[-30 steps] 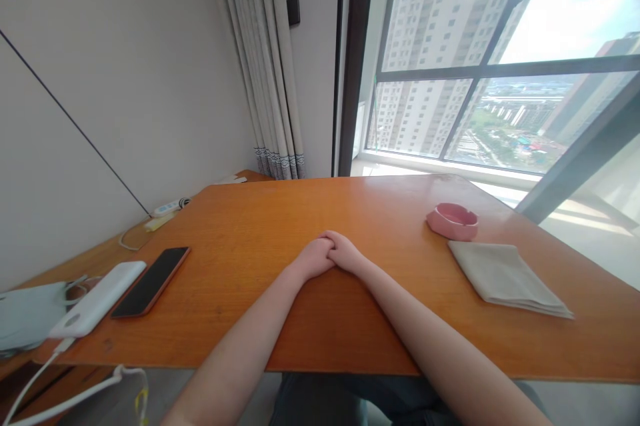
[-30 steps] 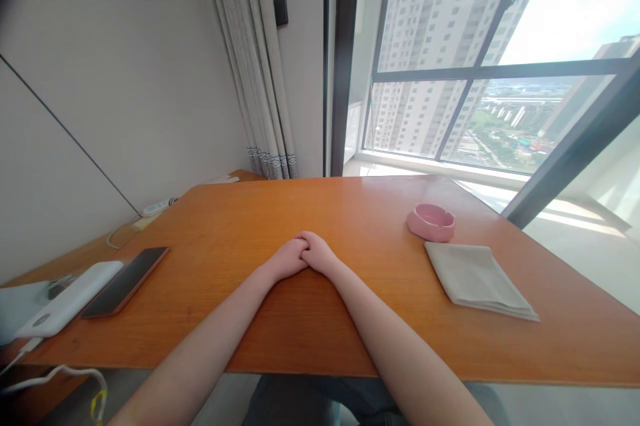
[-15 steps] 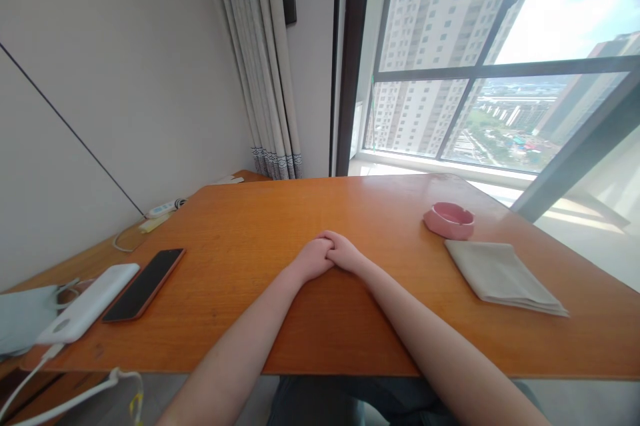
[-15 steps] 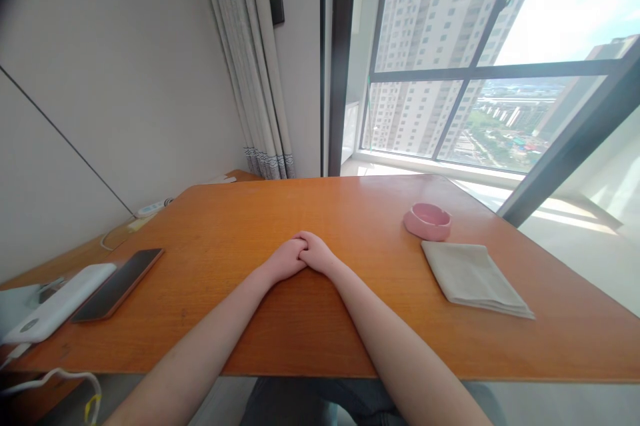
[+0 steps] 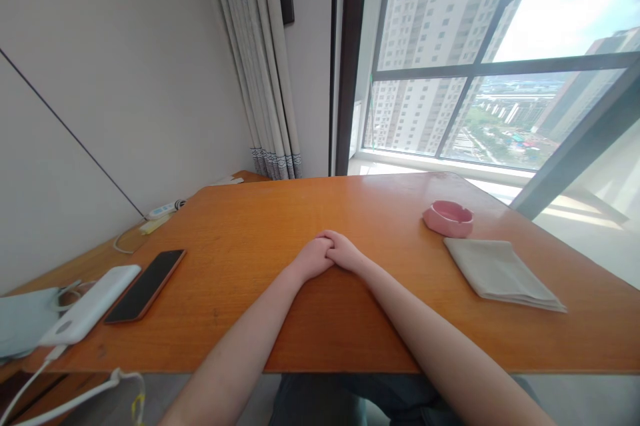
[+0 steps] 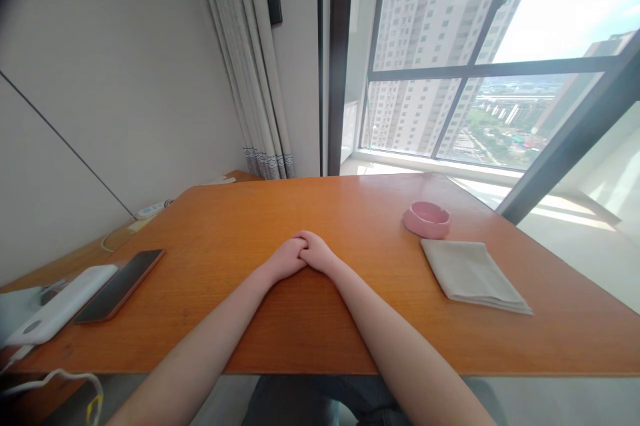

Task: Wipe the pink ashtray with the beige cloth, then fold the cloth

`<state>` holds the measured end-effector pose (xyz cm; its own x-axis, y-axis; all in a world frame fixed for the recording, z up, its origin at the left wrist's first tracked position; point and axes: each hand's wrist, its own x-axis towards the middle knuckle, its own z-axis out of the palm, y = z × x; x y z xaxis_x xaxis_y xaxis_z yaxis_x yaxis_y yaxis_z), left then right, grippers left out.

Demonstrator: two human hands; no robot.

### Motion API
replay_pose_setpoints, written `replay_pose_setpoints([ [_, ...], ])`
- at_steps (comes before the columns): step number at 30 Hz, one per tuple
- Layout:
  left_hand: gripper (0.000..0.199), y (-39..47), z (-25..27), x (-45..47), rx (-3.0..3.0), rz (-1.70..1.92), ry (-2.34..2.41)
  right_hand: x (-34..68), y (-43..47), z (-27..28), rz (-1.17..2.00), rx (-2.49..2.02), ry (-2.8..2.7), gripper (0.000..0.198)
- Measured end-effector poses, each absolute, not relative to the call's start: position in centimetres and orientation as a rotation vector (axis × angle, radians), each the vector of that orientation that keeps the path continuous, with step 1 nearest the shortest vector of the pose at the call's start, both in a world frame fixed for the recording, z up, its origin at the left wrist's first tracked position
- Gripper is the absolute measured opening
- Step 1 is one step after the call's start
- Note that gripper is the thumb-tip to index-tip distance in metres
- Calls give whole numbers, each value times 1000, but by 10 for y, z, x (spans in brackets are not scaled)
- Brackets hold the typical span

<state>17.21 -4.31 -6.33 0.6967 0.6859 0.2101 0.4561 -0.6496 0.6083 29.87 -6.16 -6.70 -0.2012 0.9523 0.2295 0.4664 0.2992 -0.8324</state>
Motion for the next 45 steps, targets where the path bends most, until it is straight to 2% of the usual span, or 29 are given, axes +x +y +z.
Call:
replay_pose_setpoints([
  [9, 22, -31, -71, 179, 2343, 661, 899, 298, -55, -72, 659, -1339, -1746, 43],
  [23, 22, -17, -76, 187, 2377, 704, 920, 298, -47, -78, 616, -1379, -1645, 40],
  [27, 22, -19, -72, 187, 2389, 681, 947, 301, -47, -79, 577, -1375, -1715, 45],
  [29, 18, -22, -70, 185, 2386, 683, 965, 311, -48, -73, 442, -1407, -1778, 53],
  [33, 19, -26, -66, 183, 2357, 708, 979, 362, -51, -48, -17, -1764, -1563, 76],
  [37, 21, -26, -66, 183, 2347, 709, 960, 445, -62, -28, -312, -2128, -1244, 69],
  [41, 21, -23, -67, 184, 2315, 728, 954, 508, -75, -35, -241, -2409, -1042, 45],
  [45, 22, -21, -70, 183, 2297, 723, 938, 521, -76, -50, -112, -2573, -1047, 48],
])
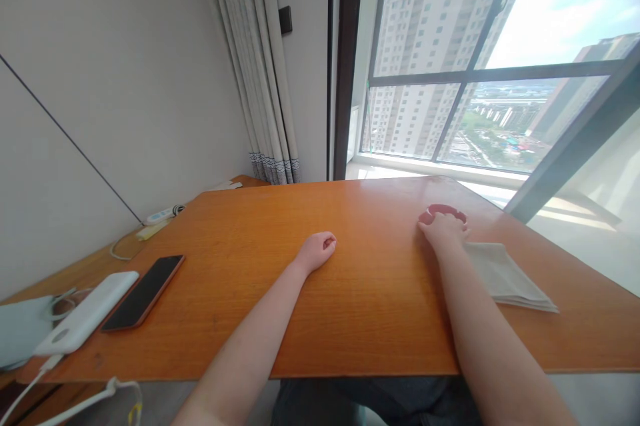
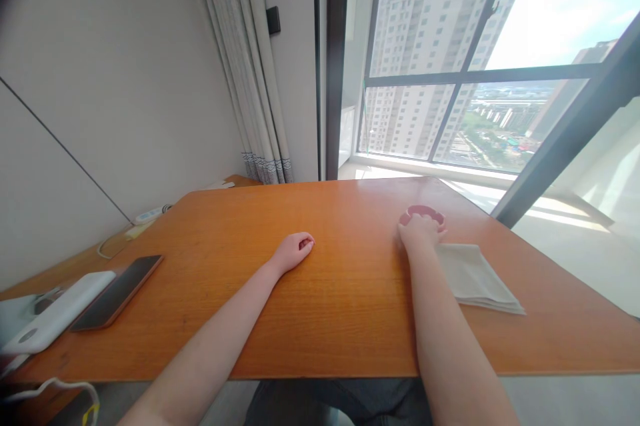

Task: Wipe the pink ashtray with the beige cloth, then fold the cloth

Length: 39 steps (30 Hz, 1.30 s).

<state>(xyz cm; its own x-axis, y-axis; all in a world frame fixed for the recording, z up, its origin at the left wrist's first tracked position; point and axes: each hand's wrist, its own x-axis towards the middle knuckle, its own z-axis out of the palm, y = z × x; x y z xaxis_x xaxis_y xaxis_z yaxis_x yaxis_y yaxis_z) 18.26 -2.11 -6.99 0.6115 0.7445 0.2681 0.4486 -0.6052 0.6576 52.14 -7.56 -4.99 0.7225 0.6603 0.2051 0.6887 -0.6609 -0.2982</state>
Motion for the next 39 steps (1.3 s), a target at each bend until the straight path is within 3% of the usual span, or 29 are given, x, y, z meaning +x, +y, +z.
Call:
replay_pose_setpoints([
  [7, 23, -19, -75, 182, 2271, 742, 933, 510, -70, -55, -261, -2593, -1040, 36],
  [12, 22, -24, -70, 182, 2404, 797, 913, 471, -68, -39, -416, -2273, -1465, 23],
  [18, 62, -39, -42, 172, 2740, 1073, 916, 376, -71, -26, -397, -1573, -2079, 12],
  [20, 56, -40, -34, 168, 2832, 1037, 871, 349, -76, -28, -381, -1350, -2194, 10],
  [24, 15, -34, -29, 161, 2928, 866, 728, 322, -84, -37, -342, -1151, -2247, 14],
  [26, 10, -28, -29, 156, 2928, 809, 751, 321, -85, -41, -295, -1126, -2181, 18],
  [31, 22, -11, -19, 120, 2868, 800, 1119, 333, -80, -51, -167, -1232, -1924, 52],
  [39, 42, 7, -21, -3, 2557, 700, 2098, 341, -69, -64, -54, -1404, -1955, 50],
])
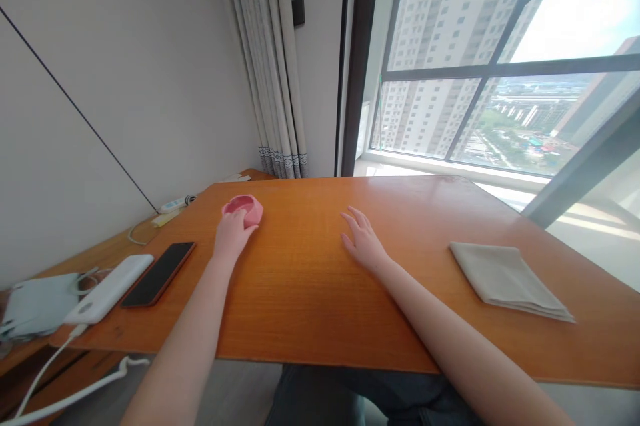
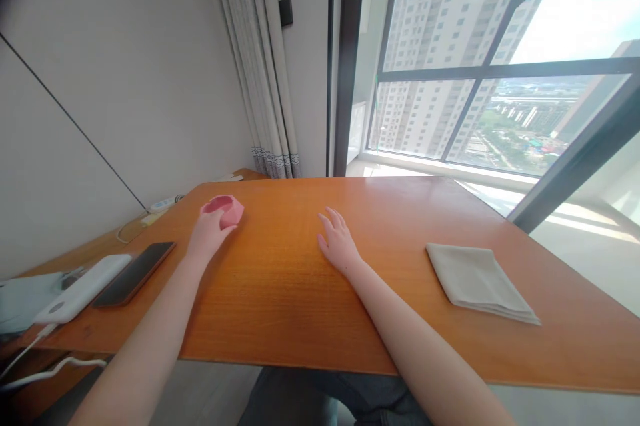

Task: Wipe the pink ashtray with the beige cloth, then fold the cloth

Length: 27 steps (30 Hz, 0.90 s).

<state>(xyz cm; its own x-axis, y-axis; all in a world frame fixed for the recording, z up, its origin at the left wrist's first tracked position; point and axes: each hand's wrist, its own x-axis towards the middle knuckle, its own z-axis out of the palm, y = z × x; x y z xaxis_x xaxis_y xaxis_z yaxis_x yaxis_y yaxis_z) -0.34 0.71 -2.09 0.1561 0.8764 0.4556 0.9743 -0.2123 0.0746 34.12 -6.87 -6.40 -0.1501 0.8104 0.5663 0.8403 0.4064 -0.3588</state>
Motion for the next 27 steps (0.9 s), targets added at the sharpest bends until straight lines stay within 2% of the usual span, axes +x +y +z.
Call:
replay_pose_setpoints([
  [10, 52, 16, -46, -47, -2027, -434, -2032, 343, -71, -62, -26, -1449, -1958, 47],
  [27, 51, 21, -55, -60, -2010, -489, -2103, 348, -70, -61, -38, -1425, -1937, 42],
])
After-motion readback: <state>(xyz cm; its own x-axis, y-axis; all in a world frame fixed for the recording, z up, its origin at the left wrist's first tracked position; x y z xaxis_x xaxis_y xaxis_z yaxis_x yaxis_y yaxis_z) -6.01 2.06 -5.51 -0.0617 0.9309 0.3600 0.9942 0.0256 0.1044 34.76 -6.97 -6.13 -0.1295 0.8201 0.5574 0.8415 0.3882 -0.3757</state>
